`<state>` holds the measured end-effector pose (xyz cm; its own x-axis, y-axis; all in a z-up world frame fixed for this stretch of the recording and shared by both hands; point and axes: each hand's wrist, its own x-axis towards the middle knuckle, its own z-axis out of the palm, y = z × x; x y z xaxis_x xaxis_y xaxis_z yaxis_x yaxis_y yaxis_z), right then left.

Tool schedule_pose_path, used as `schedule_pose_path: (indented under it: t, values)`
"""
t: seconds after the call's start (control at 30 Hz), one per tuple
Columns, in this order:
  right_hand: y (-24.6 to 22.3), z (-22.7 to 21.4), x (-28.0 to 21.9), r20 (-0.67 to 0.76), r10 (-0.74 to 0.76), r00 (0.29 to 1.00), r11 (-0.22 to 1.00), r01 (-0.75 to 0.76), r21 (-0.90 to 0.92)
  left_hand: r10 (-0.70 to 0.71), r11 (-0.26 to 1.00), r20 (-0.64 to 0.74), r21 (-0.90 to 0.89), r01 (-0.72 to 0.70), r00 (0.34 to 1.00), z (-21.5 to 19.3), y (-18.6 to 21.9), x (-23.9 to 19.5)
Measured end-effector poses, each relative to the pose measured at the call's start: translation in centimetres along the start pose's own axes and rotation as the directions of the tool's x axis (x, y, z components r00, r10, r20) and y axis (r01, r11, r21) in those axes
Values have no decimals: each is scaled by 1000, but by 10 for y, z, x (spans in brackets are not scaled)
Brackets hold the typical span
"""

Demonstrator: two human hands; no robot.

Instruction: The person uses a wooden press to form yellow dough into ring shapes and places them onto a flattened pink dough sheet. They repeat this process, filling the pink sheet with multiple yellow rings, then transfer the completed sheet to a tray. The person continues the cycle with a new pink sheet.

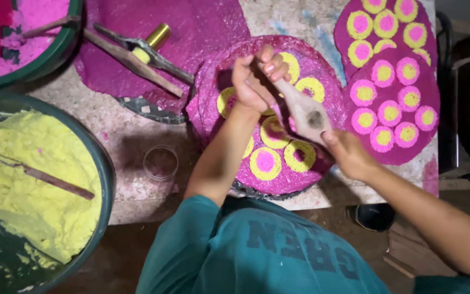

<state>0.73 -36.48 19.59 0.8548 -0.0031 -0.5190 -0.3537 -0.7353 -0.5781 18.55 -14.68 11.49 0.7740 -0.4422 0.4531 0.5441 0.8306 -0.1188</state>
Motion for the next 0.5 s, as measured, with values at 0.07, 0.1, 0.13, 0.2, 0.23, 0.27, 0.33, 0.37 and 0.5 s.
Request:
schedule_pose_path:
  t: [0.07, 0.1, 0.13, 0.2, 0.23, 0.27, 0.33, 0.37, 0.5]
  values:
    - [2, 10, 1, -47, -42, 998, 995, 38, -92, -25, 999, 12, 31, 25, 1000, 13, 6, 1]
    - [5, 12, -2, 50, -60, 997, 994, 55, 91, -42, 998, -9, 45, 42, 999, 21, 6, -1]
    - [9, 11, -10, 146, -90, 985, 961, 48, 273, -58, 997, -36, 57, 60, 998, 28, 4, -6]
    - [19, 5, -30, 266, -76, 961, 898, -50, 438, -61, 995, -135, 72, 71, 989, 40, -13, -14]
    - [25, -5, -45, 299, -16, 954, 895, -120, 429, -61, 994, -183, 78, 76, 981, 44, -24, -19]
    - [29, -11, -56, 327, 40, 944, 890, -182, 417, -71, 996, -193, 37, 79, 979, 46, -34, -20]
    - [34, -17, -75, 217, 119, 969, 915, -192, 354, -92, 995, -214, -47, 84, 972, 45, -53, -23]
    - [36, -20, -81, 159, 156, 975, 925, -200, 322, -93, 994, -200, -78, 79, 975, 41, -62, -23]
    - [35, -13, -88, 5, 245, 970, 954, -242, 175, -99, 979, -134, -188, 73, 986, 13, -81, -24]
